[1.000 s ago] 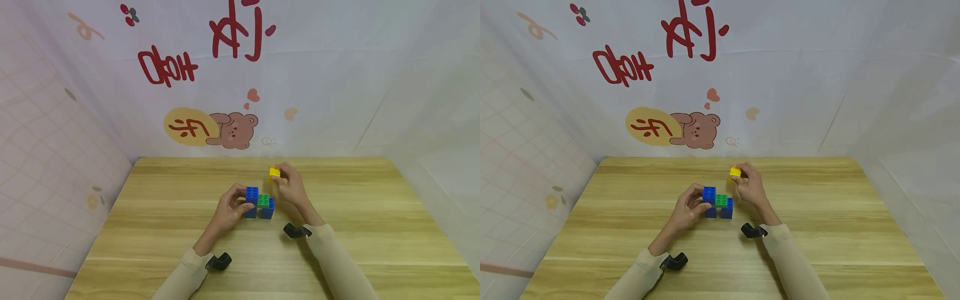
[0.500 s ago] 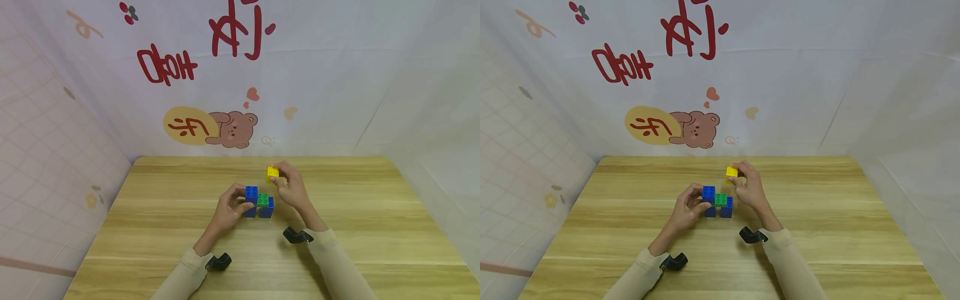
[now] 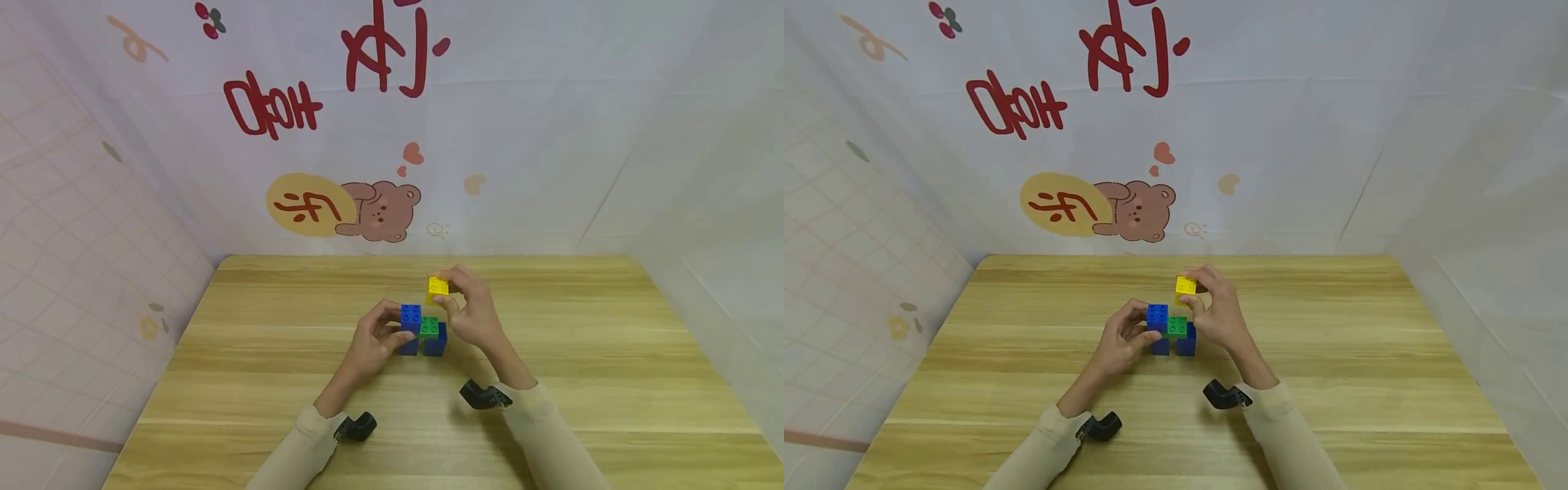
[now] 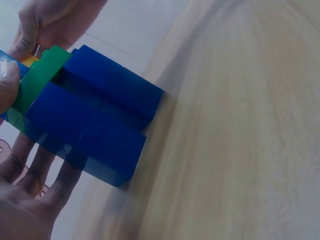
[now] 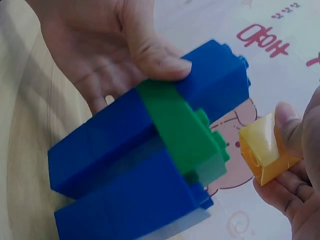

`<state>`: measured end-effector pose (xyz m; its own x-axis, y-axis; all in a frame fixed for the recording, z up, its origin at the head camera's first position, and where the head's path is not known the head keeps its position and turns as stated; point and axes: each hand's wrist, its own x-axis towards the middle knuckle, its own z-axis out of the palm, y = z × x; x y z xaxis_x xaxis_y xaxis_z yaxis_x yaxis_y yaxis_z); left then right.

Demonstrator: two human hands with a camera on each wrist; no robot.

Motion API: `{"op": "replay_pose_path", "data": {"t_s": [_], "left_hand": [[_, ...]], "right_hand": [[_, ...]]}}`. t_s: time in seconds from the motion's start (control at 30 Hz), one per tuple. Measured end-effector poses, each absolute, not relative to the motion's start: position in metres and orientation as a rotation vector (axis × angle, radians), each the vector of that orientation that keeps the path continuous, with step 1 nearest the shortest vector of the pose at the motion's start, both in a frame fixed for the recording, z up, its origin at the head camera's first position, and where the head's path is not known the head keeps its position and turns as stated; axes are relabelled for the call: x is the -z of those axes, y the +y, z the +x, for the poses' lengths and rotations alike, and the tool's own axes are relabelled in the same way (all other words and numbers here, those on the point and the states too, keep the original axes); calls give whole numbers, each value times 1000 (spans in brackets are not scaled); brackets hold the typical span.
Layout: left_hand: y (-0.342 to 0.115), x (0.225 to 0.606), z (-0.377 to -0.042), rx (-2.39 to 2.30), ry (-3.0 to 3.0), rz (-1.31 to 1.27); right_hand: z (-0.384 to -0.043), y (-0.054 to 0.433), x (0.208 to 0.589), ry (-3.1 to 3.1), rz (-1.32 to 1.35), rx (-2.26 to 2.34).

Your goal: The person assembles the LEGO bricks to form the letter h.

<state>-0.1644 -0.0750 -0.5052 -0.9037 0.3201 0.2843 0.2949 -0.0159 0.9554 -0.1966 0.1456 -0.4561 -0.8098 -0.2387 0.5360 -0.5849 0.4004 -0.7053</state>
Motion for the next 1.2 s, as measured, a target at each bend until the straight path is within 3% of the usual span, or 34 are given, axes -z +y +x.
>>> {"op": "replay_pose_path", "data": {"t_s": [0.6,1.2], "left_hand": [[-75,505,-168,-2110,2186,656],[-74,505,-170,-2123,2161,677]], "right_hand": [[-180,132,431,-2225,871,-1274],[-177,117,436,-2198,940,-1284]]}}
